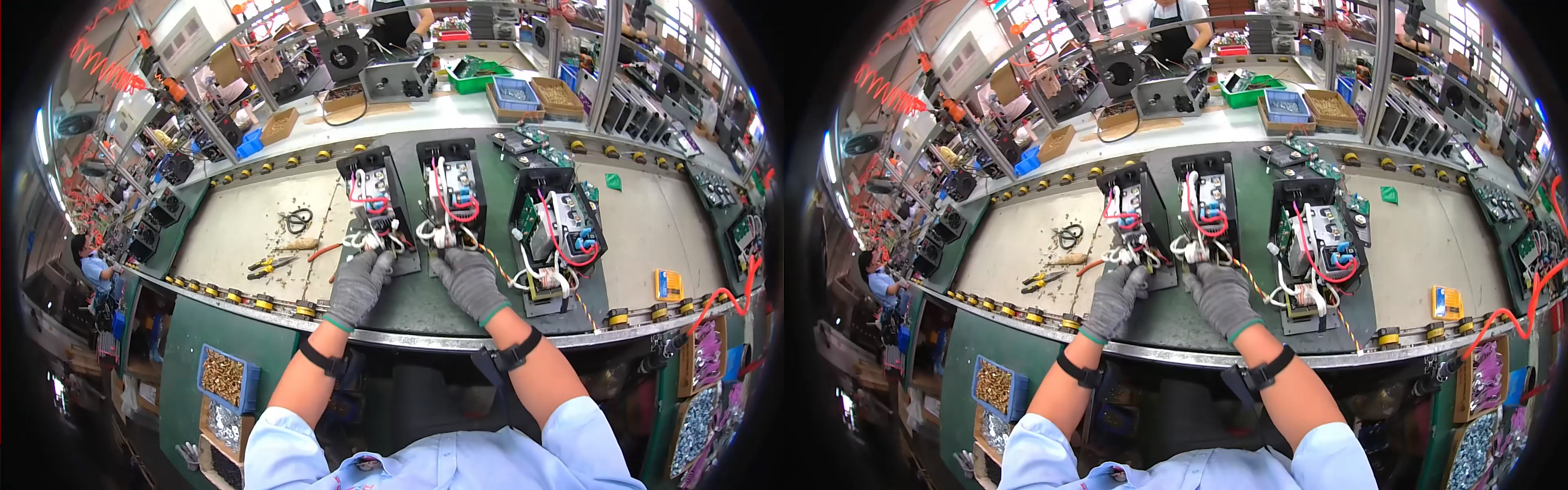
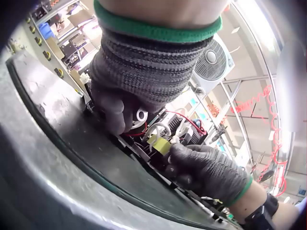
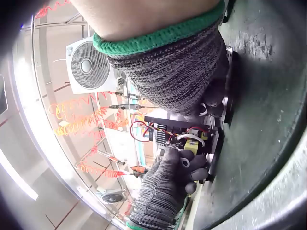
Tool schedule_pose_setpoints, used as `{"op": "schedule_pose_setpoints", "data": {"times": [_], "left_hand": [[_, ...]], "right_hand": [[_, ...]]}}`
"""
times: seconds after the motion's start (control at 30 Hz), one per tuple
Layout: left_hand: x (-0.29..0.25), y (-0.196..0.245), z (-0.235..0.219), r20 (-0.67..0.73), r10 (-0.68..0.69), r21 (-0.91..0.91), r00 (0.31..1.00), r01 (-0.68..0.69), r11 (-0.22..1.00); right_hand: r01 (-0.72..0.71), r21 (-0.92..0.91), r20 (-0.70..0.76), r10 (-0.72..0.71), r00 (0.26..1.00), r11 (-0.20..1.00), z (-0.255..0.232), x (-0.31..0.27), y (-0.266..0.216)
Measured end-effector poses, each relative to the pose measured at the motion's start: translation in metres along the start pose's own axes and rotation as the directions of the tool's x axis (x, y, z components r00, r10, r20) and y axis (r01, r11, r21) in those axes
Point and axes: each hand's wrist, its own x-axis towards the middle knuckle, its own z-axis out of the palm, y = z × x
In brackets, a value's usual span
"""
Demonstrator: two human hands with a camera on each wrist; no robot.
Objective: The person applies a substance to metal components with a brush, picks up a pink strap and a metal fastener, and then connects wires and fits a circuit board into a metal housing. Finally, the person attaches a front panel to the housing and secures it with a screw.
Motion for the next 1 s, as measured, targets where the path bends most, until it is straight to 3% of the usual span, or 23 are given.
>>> {"op": "schedule_pose_setpoints", "data": {"times": [0.1,0.17,0.2,0.27,0.33,0.4,0.43,0.5,0.53,0.57,0.6,0.63,0.7,0.77,0.83,0.87,1.0], "left_hand": [[0.018,-0.011,0.003,0.013,0.013,0.068,1.0,-0.014,0.998],[0.015,-0.007,0.001,-0.016,0.209,0.543,0.978,-0.167,0.823],[0.011,-0.006,-0.001,-0.012,0.229,0.54,0.973,-0.186,0.821],[0.008,0.0,-0.004,-0.002,0.22,0.607,0.975,-0.174,0.776],[0.007,-0.007,-0.004,-0.018,0.231,0.665,0.973,-0.161,0.729],[0.008,-0.01,-0.005,-0.02,0.241,0.67,0.97,-0.166,0.723],[0.009,-0.008,-0.006,-0.014,0.246,0.68,0.969,-0.172,0.713],[0.002,0.006,-0.01,-0.006,0.232,0.691,0.973,-0.164,0.704],[-0.006,0.024,-0.014,-0.064,0.247,0.656,0.967,-0.145,0.741],[-0.011,0.033,-0.015,-0.124,0.255,0.617,0.959,-0.127,0.776],[-0.014,0.034,-0.014,-0.208,0.374,0.637,0.904,-0.165,0.753],[-0.017,0.036,-0.009,-0.203,0.378,0.641,0.903,-0.169,0.749],[-0.029,0.048,0.003,-0.218,0.237,0.25,0.947,-0.18,0.951],[-0.04,0.073,0.019,-0.147,0.2,0.248,0.969,-0.159,0.956],[-0.04,0.082,0.036,0.084,0.143,0.162,0.986,-0.156,0.974],[-0.031,0.076,0.048,0.129,0.147,0.125,0.981,-0.163,0.979],[0.0,0.067,0.087,0.104,0.164,0.143,0.981,-0.178,0.973]], "right_hand": [[-0.024,-0.029,0.024,0.025,0.999,0.999,0.001,0.008,-0.001],[-0.064,-0.051,0.062,0.067,0.996,0.997,-0.009,-0.004,-0.004],[-0.073,-0.062,0.049,0.076,0.996,0.995,-0.015,-0.016,-0.004],[0.073,0.08,-0.083,-0.067,0.994,0.994,-0.048,-0.065,-0.002],[0.086,0.189,-0.152,-0.057,0.987,0.978,-0.09,-0.111,0.002],[0.105,0.186,-0.462,-0.007,0.887,0.977,-0.111,-0.138,0.028],[-0.024,0.235,-0.431,0.126,0.893,0.972,-0.126,-0.145,0.043],[-0.11,-0.008,-0.451,0.095,0.888,0.994,-0.143,-0.146,0.076],[-0.121,-0.004,-0.467,0.105,0.878,0.993,-0.147,-0.145,0.09],[-0.097,-0.02,-0.298,0.087,0.951,0.995,-0.149,-0.142,0.104],[-0.069,-0.03,-0.112,0.065,0.992,0.997,-0.149,-0.14,0.114],[-0.072,-0.025,-0.115,0.069,0.991,0.997,-0.146,-0.137,0.119],[0.057,-0.046,-0.095,-0.061,0.994,0.997,-0.136,-0.129,0.121],[0.043,-0.107,-0.065,-0.051,0.997,0.993,-0.132,-0.121,0.12],[0.134,-0.129,-0.026,-0.138,0.99,0.983,-0.132,-0.114,0.125],[0.145,-0.126,0.018,-0.144,0.989,0.981,-0.135,-0.109,0.125],[0.173,-0.113,0.137,-0.158,0.978,0.978,-0.14,-0.081,0.127]]}}
